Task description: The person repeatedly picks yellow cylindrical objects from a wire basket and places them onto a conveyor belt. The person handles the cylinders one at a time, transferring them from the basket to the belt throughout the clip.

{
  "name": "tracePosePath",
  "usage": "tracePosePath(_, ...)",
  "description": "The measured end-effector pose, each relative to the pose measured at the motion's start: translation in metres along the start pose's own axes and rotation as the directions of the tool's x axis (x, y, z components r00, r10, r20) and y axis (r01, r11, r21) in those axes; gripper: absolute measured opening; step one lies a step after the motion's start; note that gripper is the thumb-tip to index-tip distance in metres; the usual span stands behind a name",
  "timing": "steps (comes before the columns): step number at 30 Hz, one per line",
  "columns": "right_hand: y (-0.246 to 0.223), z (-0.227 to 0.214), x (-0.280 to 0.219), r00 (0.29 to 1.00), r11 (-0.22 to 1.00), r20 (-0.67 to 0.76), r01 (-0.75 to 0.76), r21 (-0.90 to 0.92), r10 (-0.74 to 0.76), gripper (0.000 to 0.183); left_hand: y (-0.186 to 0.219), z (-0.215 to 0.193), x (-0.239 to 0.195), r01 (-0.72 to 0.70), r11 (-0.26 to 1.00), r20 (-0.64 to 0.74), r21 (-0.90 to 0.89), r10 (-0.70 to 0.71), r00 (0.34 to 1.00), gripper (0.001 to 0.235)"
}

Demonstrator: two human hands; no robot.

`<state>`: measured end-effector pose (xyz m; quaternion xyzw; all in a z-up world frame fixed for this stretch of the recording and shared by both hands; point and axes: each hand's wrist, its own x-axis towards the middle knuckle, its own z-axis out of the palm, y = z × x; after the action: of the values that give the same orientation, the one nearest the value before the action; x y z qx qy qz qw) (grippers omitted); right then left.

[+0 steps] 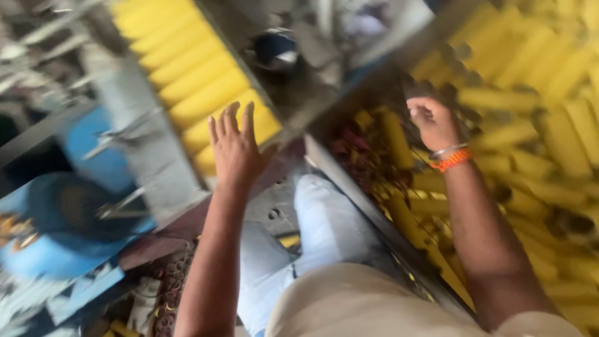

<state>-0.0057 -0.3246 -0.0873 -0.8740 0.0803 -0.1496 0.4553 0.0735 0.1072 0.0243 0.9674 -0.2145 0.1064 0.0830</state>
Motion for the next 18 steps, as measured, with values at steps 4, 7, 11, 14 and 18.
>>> tracePosePath(4,0.100,-0.020,-0.056,0.940,0.900,0.014,-0.322,-0.294,0.341,0.023,0.088,0.005,-0.006,-0.203,0.867,-0.102,-0.454,0.176,0.979,0.064)
tracePosePath(7,0.130,0.003,-0.076,0.926,0.891,0.113,-0.306,-0.337,0.361,0.048,0.151,0.016,-0.001,-0.254,0.798,-0.009,-0.546,0.297,0.955,0.064)
tracePosePath(11,0.127,0.047,-0.038,0.949,0.902,0.183,-0.166,-0.398,0.256,0.069,0.173,0.020,0.004,-0.088,0.896,0.305,-0.436,0.239,0.922,0.044)
tracePosePath(14,0.111,0.070,0.007,0.943,0.890,0.265,-0.064,-0.452,0.202,0.078,0.172,0.023,0.006,-0.136,0.917,0.290,-0.376,0.256,0.922,0.050)
tracePosePath(18,0.101,0.086,0.043,0.861,0.794,0.409,0.010,-0.608,0.302,0.078,0.173,0.022,0.007,-0.094,0.926,0.326,-0.366,0.222,0.919,0.048)
